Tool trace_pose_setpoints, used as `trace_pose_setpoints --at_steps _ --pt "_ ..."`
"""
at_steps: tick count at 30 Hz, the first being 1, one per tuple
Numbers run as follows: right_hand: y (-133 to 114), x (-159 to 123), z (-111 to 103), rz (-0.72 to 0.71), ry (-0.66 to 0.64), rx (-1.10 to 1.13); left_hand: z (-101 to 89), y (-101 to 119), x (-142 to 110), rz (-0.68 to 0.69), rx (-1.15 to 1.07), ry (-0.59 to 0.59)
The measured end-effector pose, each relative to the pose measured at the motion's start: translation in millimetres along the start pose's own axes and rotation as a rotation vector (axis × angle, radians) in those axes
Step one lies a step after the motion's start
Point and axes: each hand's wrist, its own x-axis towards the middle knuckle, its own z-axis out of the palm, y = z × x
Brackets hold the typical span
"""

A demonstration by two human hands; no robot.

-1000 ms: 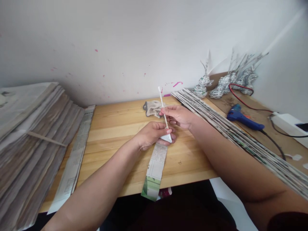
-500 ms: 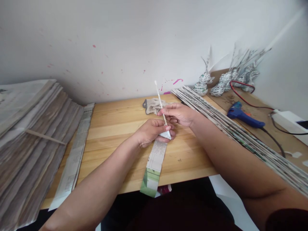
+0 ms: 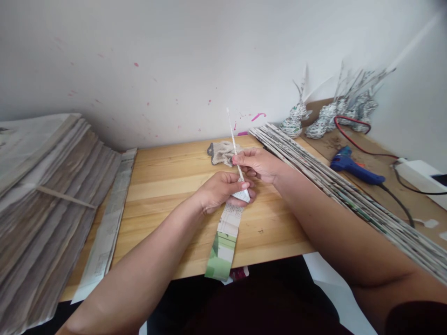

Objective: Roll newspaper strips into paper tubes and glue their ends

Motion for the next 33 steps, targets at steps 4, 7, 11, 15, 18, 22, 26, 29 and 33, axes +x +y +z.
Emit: trace_pose_setpoints --at_steps 4,7,11,15,18,22,26,29,33 --pt "-0.4 -1.2 -3.0 0.024 -0.184 -0.032 -1.2 1.1 0.5 0.013 -0.009 0.005" --pt "-0.4 -0.8 -1.3 0.022 -0.135 -0.022 -1.2 1.3 0.8 0.012 -0.012 0.005" --pt "-0.3 0.5 1.7 0.017 -0.034 0.041 -0.6 1.5 -0.2 0.0 0.008 -0.002" --pt "-1.7 -1.3 -0.8 0.035 -0.148 0.039 0.1 2.9 -1.5 -0.004 0.013 -0.003" --pt "-1.9 -1.2 0.6 0.026 -0.072 0.038 1.2 2.5 -1.7 -0.007 0.012 0.001" --pt "0.8 2.9 5.0 -0.061 0.095 -0.005 0.8 0.0 -0.5 -0.001 -0.003 -0.012" --pt "8.0 8.7 -2.2 -0.31 0.326 -0.449 -2.7 0.1 0.7 0.027 -0.006 -0.003" --pt "13.8 13.2 -10.3 -0.387 0.371 -1.035 -4.9 1.9 0.7 0.054 -0.009 0.001" --pt "17.3 18.3 -10.6 -0.305 0.446 -1.329 -5.9 2.1 1.5 0.058 -0.006 -0.008"
